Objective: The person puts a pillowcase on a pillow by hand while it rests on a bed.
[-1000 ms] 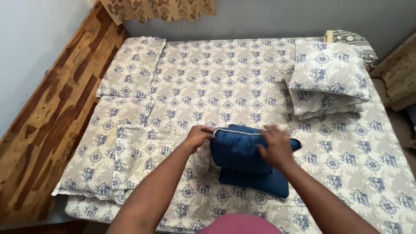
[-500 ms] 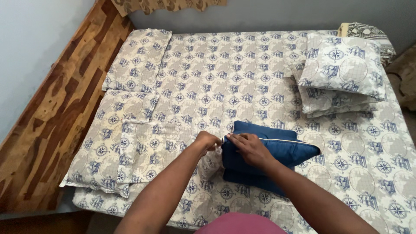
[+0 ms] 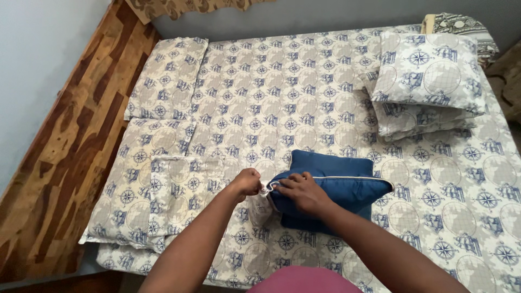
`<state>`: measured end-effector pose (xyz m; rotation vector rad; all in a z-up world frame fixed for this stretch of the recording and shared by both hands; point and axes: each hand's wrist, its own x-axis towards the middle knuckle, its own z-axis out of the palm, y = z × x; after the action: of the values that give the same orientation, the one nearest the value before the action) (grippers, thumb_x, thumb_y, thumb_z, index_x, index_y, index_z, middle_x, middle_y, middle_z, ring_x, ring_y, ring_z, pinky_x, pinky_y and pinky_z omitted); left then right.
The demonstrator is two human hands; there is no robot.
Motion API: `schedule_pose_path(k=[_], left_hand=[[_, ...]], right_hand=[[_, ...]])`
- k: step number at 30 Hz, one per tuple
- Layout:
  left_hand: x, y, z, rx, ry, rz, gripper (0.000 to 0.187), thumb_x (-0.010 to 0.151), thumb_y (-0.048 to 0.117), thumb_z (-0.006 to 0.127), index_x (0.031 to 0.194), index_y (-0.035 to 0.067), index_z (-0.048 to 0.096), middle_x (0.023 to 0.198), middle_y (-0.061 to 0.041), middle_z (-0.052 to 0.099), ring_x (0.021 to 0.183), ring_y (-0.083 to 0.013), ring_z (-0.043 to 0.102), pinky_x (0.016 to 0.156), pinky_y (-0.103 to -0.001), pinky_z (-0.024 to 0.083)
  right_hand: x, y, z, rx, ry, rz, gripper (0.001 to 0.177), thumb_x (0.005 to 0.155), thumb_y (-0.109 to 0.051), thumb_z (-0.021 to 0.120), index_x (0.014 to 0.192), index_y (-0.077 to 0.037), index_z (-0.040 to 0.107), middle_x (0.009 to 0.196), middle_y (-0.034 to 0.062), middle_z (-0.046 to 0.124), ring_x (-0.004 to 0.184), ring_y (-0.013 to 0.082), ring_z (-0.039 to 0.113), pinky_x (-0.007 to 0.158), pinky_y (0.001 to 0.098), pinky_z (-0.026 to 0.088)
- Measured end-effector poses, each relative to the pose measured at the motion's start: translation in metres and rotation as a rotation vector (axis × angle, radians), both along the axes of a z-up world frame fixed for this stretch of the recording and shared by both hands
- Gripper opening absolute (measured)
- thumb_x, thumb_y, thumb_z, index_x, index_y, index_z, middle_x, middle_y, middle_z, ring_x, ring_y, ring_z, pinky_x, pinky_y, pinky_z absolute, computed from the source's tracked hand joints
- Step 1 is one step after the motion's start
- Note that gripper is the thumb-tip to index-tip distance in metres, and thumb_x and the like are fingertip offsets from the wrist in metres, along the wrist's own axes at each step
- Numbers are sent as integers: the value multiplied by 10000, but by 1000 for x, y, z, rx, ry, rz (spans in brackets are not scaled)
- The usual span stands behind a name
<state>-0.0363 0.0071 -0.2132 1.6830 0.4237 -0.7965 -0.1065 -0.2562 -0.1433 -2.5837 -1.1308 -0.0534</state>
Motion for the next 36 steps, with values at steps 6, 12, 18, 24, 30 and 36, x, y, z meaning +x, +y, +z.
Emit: schedule_pose_path(k=[6,12,18,24,30,36], left_hand=[[-12,-15,6,59,-108,21,129,841,-74,585,893,43,582,698,-88,603,546,-160,549,460,-303,396],[-19,-28,21,239,-216,-9,76,838,-43,629,808,22,603,691,-77,639,572,-154,586,495,-316,452],[-15,-40,30,66,-255,3,135,840,-57,673,832,59,604,749,-64,648,618,-138,593,526,-289,469],[-19,-65,42,127,-233,10,132,815,-56,650,798,69,612,752,-75,662,636,-153,596,527,-305,445],[-26,-56,14,210,-324,81,106,784,-19,687,798,67,627,790,-69,672,703,-172,613,602,-323,496],[-36,-50,-4,302,-507,34,139,758,21,711,869,61,637,824,-62,697,779,-190,667,722,-320,536]], right_hand=[[-3,24,6,-148,84,-10,505,887,-153,557,1391,-169,584,1362,65,576,1209,270,518,982,498,370],[-3,30,-15,-127,166,110,571,861,-164,560,1425,-82,536,1436,102,547,1263,319,487,1004,518,370],[6,7,-25,222,256,-114,579,797,-78,678,1372,-83,612,1401,110,602,1236,339,605,1058,431,498],[10,-3,-26,302,320,-311,513,766,-148,779,1261,-95,656,1408,123,580,1271,349,576,1052,414,491],[0,7,-16,-53,36,-125,524,901,-376,654,1345,-99,634,1537,153,493,1368,406,415,995,657,340],[-3,23,-8,-67,214,-319,382,944,-406,631,1245,-171,648,1296,74,627,1197,294,555,940,526,417]])
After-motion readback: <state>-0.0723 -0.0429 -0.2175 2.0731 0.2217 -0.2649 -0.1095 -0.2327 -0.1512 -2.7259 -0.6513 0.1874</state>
